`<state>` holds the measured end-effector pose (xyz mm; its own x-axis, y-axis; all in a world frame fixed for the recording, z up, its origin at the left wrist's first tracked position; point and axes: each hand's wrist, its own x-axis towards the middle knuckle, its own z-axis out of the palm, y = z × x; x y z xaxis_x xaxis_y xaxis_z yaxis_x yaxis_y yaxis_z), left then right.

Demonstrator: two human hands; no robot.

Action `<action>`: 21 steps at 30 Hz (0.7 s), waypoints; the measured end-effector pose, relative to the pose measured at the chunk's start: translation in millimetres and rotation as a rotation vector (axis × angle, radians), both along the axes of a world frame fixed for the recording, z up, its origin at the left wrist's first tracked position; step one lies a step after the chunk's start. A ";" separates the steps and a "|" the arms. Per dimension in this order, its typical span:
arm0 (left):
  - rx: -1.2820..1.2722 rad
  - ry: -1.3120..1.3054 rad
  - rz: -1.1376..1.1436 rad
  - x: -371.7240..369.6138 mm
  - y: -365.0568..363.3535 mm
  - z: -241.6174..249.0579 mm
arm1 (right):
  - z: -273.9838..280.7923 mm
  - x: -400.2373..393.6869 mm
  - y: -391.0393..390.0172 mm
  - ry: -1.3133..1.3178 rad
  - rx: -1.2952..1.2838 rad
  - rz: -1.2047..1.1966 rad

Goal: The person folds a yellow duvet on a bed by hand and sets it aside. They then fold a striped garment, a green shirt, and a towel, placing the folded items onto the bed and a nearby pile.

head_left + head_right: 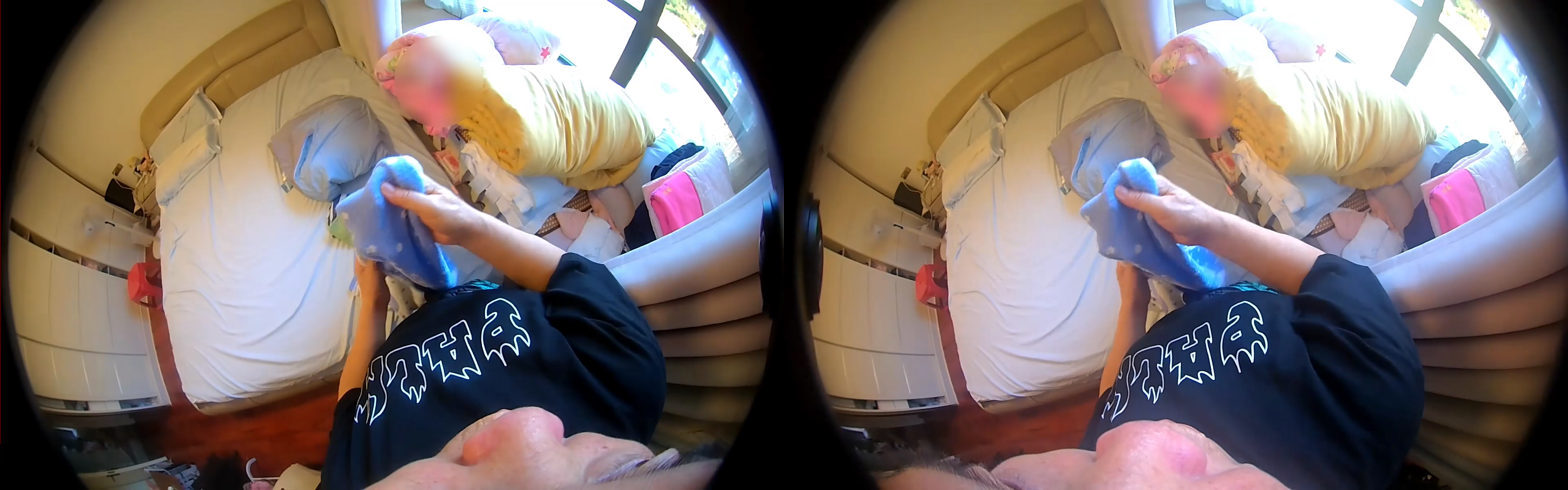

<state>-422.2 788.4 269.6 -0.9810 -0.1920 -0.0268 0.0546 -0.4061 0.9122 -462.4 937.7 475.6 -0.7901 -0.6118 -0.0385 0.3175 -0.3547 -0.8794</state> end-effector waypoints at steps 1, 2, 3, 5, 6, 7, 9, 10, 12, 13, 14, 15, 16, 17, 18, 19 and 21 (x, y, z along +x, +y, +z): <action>0.035 0.014 0.079 0.9 -8.5 -5.2 | 3.5 -1.1 4.4 -0.025 0.004 -0.040; 0.084 -0.055 0.093 -5.5 -25.9 -39.8 | 7.6 -1.3 8.9 -0.014 -0.038 -0.065; -0.006 -0.132 0.165 -2.7 -28.2 -17.1 | -1.6 -12.4 16.4 0.007 -0.046 -0.039; 0.007 -0.226 0.248 -5.8 -54.6 -10.9 | -1.6 -25.9 31.7 0.113 0.065 -0.214; 0.007 -0.209 0.261 -5.4 -76.1 -7.4 | 0.0 -34.8 44.4 0.142 0.150 -0.321; 0.006 -0.195 0.275 -2.7 -104.1 -3.3 | 2.1 -43.5 59.4 0.170 0.237 -0.427; 0.202 -0.071 0.230 9.2 -179.6 -9.8 | 5.2 -55.3 91.5 0.199 0.257 -0.662; 0.296 -0.056 0.317 20.4 -202.3 8.5 | 1.4 -65.0 114.9 0.165 0.222 -0.681; 0.262 0.034 0.368 52.7 -227.8 56.7 | 1.9 -70.0 148.7 0.139 0.179 -0.747; 0.247 0.027 0.425 67.3 -244.9 74.0 | 8.4 -67.7 159.2 0.149 0.171 -0.794; 0.234 0.019 0.483 75.4 -261.4 84.3 | 9.7 -67.2 167.7 0.204 0.194 -0.855; 0.230 0.017 0.490 77.5 -274.7 87.5 | 8.9 -67.1 175.0 0.200 0.193 -0.849; 0.162 0.058 0.559 82.7 -287.9 90.7 | 6.7 -68.4 179.5 0.203 0.206 -0.893; 0.090 0.096 0.632 90.2 -301.1 92.9 | 3.3 -71.4 183.7 0.204 0.220 -0.930; 0.123 0.079 0.687 93.8 -316.2 92.1 | -1.5 -76.8 190.0 0.205 0.208 -0.914; 0.154 0.062 0.743 93.1 -325.6 91.1 | 0.3 -76.7 189.0 0.227 0.252 -0.977; 0.116 0.016 0.851 91.8 -313.5 110.2 | -1.9 -78.4 190.1 0.223 0.265 -1.036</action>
<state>-330.3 474.9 379.9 -0.5048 -0.8596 -0.0792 0.3952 -0.3118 0.8641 -540.8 1127.8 473.8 -0.9224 0.3611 0.1368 -0.2018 -0.1486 -0.9681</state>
